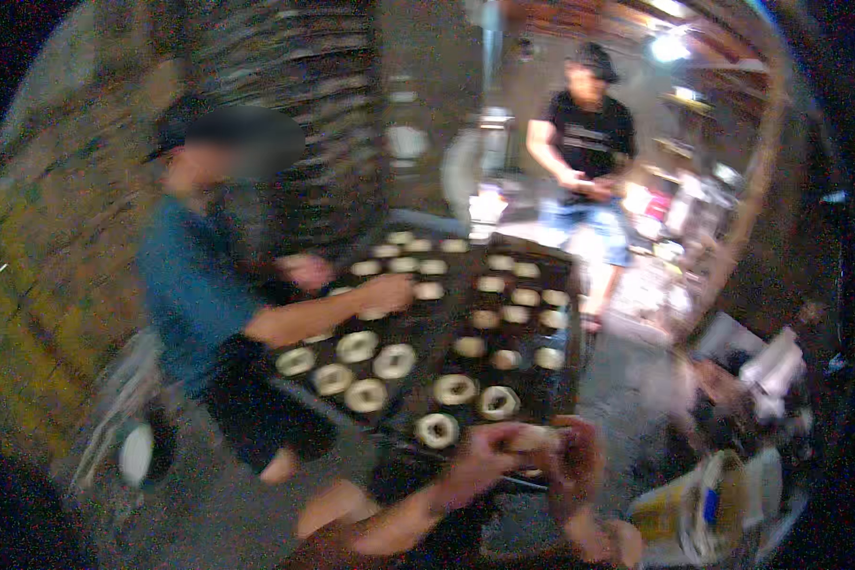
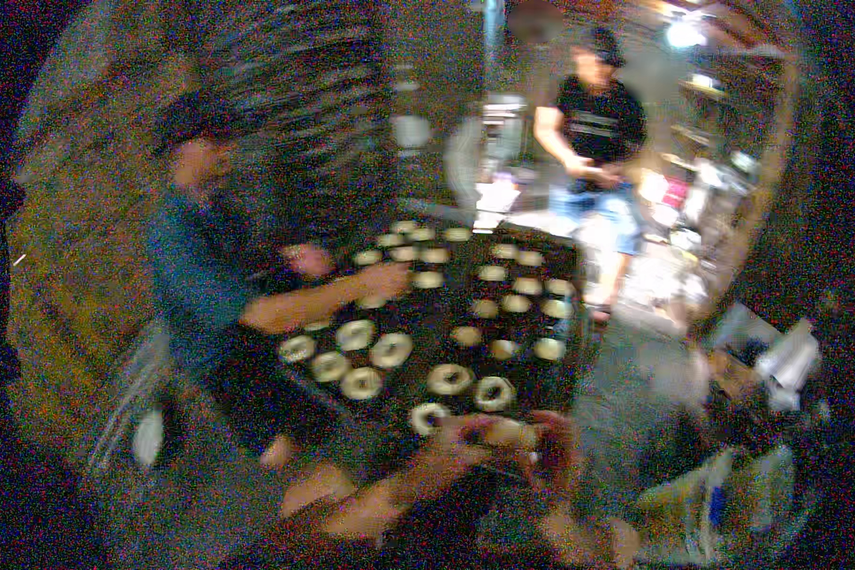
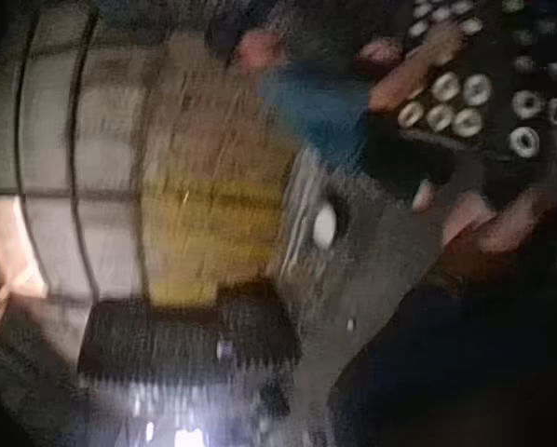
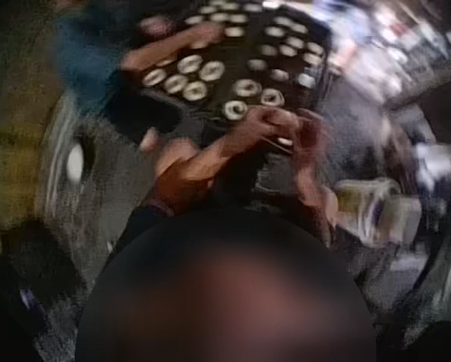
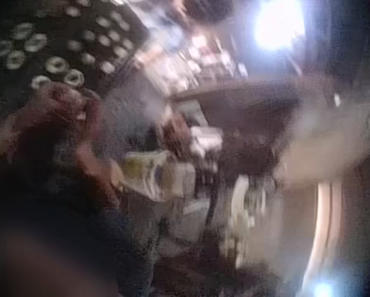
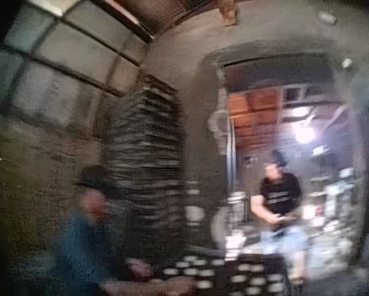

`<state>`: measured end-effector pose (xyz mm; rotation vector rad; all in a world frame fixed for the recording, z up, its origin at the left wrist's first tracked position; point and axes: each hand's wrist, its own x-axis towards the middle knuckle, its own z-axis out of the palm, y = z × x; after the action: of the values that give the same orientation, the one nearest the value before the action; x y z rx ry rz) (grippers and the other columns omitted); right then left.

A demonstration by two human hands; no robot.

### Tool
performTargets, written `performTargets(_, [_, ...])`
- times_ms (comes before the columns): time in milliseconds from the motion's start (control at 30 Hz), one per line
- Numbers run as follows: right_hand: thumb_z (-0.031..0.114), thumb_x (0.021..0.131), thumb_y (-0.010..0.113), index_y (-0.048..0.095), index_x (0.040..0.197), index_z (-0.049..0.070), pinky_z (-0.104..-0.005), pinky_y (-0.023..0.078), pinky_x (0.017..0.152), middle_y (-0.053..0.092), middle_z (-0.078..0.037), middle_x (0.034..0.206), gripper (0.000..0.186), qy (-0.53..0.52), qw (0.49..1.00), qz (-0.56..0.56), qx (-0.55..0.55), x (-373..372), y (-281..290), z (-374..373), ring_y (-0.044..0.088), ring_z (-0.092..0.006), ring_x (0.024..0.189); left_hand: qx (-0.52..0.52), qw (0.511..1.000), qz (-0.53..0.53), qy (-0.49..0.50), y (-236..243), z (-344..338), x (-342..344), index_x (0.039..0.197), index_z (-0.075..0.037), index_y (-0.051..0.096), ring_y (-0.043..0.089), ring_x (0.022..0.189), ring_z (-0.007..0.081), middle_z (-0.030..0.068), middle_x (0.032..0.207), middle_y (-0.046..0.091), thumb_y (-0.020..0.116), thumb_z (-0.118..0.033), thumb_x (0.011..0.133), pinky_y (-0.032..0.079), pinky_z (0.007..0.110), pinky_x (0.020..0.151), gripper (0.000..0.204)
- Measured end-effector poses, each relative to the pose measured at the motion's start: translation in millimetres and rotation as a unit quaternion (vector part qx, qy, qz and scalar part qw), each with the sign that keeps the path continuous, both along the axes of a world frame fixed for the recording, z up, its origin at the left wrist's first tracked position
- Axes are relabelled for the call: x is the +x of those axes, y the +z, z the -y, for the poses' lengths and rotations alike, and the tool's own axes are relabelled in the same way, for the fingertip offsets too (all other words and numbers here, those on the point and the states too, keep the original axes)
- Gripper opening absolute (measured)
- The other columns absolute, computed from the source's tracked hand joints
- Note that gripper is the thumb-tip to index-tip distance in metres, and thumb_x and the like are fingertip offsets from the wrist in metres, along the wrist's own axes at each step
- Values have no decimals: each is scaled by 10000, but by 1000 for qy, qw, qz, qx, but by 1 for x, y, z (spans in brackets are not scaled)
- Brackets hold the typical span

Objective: The person shapes small dough balls into rings by hand and places them onto baking trays. Two other people also shape dough and place it on trays nearby. The camera wearer's hands are visible performing the shaping and placement actions.

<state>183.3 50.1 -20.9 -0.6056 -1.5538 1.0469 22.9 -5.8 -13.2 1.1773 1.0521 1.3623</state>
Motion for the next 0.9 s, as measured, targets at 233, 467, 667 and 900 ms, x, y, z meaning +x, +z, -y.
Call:
performTargets(233, [132,839,757,530,1292,47,-346,487,830,606,-120,1122,515,49,984,134,-103,6,35,53,614,-226,967,-60,996,46,55,20,22,6,1166,-28,613,662,947,179,75,1004,701,637,37,781,535,317,884,391])
performTargets(467, [87,700,767,659,1076,61,-331,522,724,674,-115,906,392,-111,941,306,99,7,13,-10,664,-263,805,-13,993,3,-117,14,15,-9,1420,-97,405,648,890,158,74,956,668,701,-73,851,522,318,787,642])
performTargets(667, [239,826,711,626,1148,43,-371,519,824,641,-130,1076,386,123,988,84,-48,-6,8,38,610,-246,1007,11,989,-99,113,-16,4,-15,1437,-89,390,661,753,264,115,812,653,728,-18,709,525,379,689,806])
performTargets(900, [122,843,684,483,1323,-3,-360,484,887,599,-132,1139,536,221,957,20,-189,26,65,58,608,-224,1010,88,994,69,8,-28,-21,9,1200,-42,524,620,932,191,101,982,629,558,22,730,527,333,783,475])
